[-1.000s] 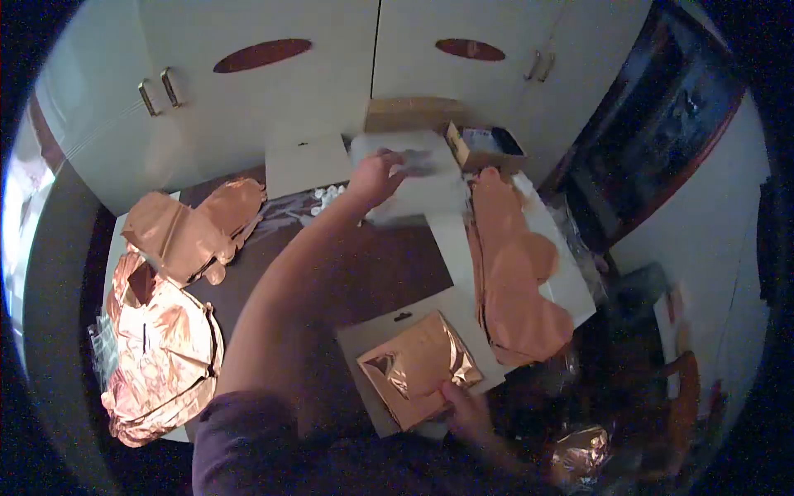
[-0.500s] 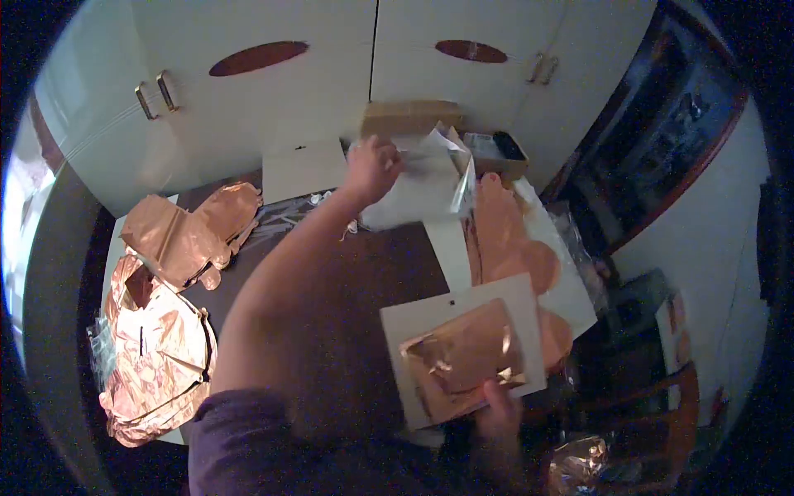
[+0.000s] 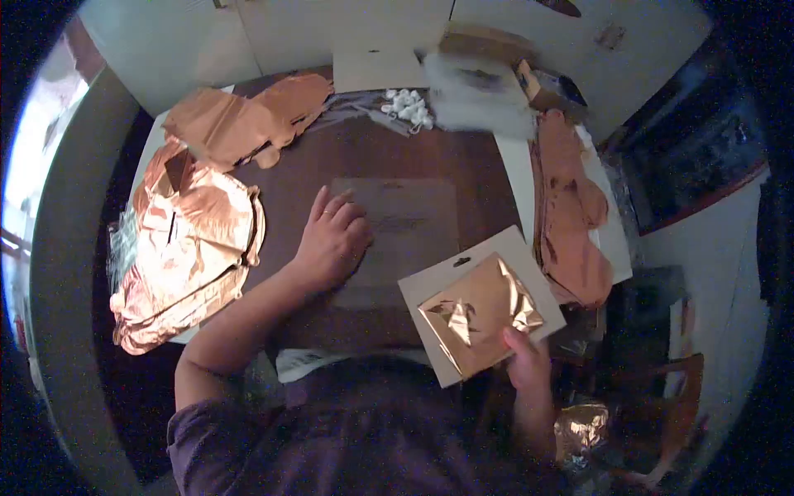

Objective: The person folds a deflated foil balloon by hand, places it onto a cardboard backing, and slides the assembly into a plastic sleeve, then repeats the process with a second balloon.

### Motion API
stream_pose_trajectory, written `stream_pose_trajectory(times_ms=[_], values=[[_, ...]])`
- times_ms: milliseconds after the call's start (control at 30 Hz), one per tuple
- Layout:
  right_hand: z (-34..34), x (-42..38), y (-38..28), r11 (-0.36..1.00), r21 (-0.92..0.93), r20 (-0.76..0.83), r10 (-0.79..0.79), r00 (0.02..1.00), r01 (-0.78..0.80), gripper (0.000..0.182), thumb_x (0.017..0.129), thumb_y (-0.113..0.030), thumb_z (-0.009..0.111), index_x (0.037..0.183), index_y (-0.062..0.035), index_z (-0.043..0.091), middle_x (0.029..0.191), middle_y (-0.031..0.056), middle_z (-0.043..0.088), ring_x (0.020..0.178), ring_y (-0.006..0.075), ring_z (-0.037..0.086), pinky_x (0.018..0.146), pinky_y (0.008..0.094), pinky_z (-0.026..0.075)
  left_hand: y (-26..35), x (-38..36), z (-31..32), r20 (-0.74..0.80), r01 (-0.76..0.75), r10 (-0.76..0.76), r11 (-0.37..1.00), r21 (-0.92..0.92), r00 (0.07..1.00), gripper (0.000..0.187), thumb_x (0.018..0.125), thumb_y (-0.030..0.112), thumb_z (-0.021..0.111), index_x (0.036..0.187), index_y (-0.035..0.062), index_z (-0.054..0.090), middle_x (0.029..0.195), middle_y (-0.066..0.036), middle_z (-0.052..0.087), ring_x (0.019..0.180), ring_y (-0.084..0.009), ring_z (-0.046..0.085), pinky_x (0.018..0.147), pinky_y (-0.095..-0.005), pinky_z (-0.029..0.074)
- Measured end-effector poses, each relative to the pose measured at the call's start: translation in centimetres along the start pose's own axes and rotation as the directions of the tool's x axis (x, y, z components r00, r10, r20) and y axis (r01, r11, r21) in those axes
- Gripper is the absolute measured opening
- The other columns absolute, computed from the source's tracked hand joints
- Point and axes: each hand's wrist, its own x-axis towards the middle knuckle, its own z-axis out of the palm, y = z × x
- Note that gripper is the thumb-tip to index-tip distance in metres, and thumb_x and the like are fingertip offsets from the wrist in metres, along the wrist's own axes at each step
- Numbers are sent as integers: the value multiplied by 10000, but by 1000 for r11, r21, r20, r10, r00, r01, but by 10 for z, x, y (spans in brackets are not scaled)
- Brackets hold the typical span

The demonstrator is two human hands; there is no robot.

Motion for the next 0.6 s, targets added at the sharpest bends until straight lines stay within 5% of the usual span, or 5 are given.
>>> stream_pose_trajectory(times_ms=[100,267,367,467,600], values=[[-1,-4,25,982,-189,33,-3,999,9,283,853,-249,700,1023,-35,627,919,19,629,838,149,589,789,312,474,17,-12,-22,-52,-4,-4,989,-150,999,231,729,180,731,905,71,628,1087,-113,567,1116,-332,526,1032,-511,375],[-8,-7,35,981,-195,34,-14,999,20,334,843,-233,707,1075,-25,588,913,15,612,824,141,568,764,311,472,25,-35,-30,160,10,98,824,-566,982,291,714,170,774,931,38,631,1073,-146,585,1052,-349,566,940,-474,458],[-18,1,44,995,-98,41,-1,999,5,366,839,-196,702,1130,-24,562,952,20,600,845,156,576,773,316,478,31,-39,-41,193,85,51,769,-633,980,271,747,173,759,934,22,634,1125,-161,599,1100,-374,556,989,-488,443],[-27,2,40,995,-64,62,75,995,-71,431,833,-137,693,1220,-29,539,1055,31,580,906,161,576,827,333,488,24,-47,-32,137,-40,136,837,-546,981,236,773,163,741,923,15,634,1195,-178,588,1165,-385,538,1052,-488,412],[-12,-6,41,999,-16,72,-44,996,45,370,820,-123,703,1154,-54,561,988,12,589,861,138,577,795,312,487,22,-51,-24,183,81,35,805,-587,982,196,803,150,720,917,17,632,1224,-186,582,1219,-378,520,1101,-488,370]])
